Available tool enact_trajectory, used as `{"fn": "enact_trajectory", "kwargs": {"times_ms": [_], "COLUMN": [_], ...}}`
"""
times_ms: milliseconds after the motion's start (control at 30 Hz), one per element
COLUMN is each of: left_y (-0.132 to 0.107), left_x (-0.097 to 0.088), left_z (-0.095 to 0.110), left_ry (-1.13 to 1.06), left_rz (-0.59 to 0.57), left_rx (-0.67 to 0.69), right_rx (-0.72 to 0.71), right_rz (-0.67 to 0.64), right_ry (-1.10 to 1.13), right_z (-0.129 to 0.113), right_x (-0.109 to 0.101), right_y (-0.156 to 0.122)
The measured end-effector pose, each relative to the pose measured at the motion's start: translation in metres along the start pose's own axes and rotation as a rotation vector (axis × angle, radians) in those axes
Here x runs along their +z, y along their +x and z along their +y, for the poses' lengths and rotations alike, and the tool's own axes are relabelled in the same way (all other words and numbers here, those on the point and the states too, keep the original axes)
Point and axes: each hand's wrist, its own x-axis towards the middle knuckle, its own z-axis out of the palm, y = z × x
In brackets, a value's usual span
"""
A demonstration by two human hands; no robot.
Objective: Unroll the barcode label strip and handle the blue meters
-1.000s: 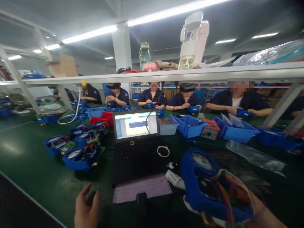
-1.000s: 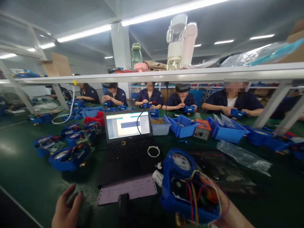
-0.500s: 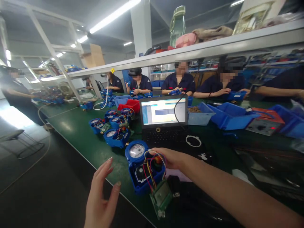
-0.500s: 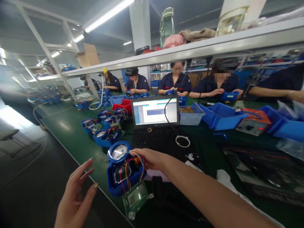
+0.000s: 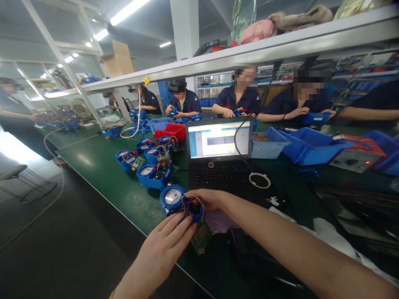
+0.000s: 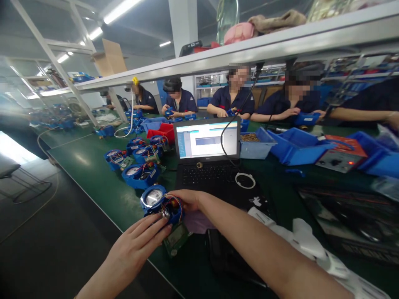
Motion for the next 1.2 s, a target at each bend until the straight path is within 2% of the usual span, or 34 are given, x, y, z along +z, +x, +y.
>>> {"fn": "enact_trajectory", "kwargs": {"times_ms": [167, 267, 333, 500, 567, 667, 800, 1033, 1100, 1200], "left_y": [0.009, 0.013, 0.014, 0.024, 0.029, 0.032, 0.031, 0.028, 0.025, 0.015], "left_x": [0.006, 0.010, 0.012, 0.017, 0.018, 0.021, 0.021, 0.021, 0.022, 0.027], "left_z": [-0.007, -0.009, -0.009, -0.004, -0.002, 0.000, 0.001, 0.002, 0.001, -0.001], "left_ry": [-0.107, -0.214, -0.349, -0.647, -0.687, -0.722, -0.749, -0.702, -0.665, -0.538], "left_rz": [0.104, 0.171, 0.203, 0.193, 0.185, 0.160, 0.150, 0.156, 0.172, 0.264], "left_rx": [-0.025, -0.089, -0.231, -0.723, -0.839, -0.940, -0.968, -0.962, -0.929, -0.835], "right_rx": [-0.004, -0.082, -0.149, -0.277, -0.318, -0.363, -0.436, -0.465, -0.492, -0.537], "right_rz": [0.145, 0.294, 0.401, 0.568, 0.621, 0.681, 0.730, 0.716, 0.743, 0.810], "right_ry": [-0.097, -0.167, -0.191, -0.226, -0.244, -0.267, -0.302, -0.339, -0.353, -0.351], "right_z": [-0.005, -0.010, -0.012, 0.004, 0.016, 0.036, 0.057, 0.076, 0.079, 0.081], "right_x": [-0.003, -0.007, -0.012, -0.029, -0.034, -0.037, -0.032, -0.026, -0.029, -0.037], "right_y": [-0.008, -0.019, -0.031, -0.077, -0.097, -0.123, -0.148, -0.177, -0.186, -0.207]}}
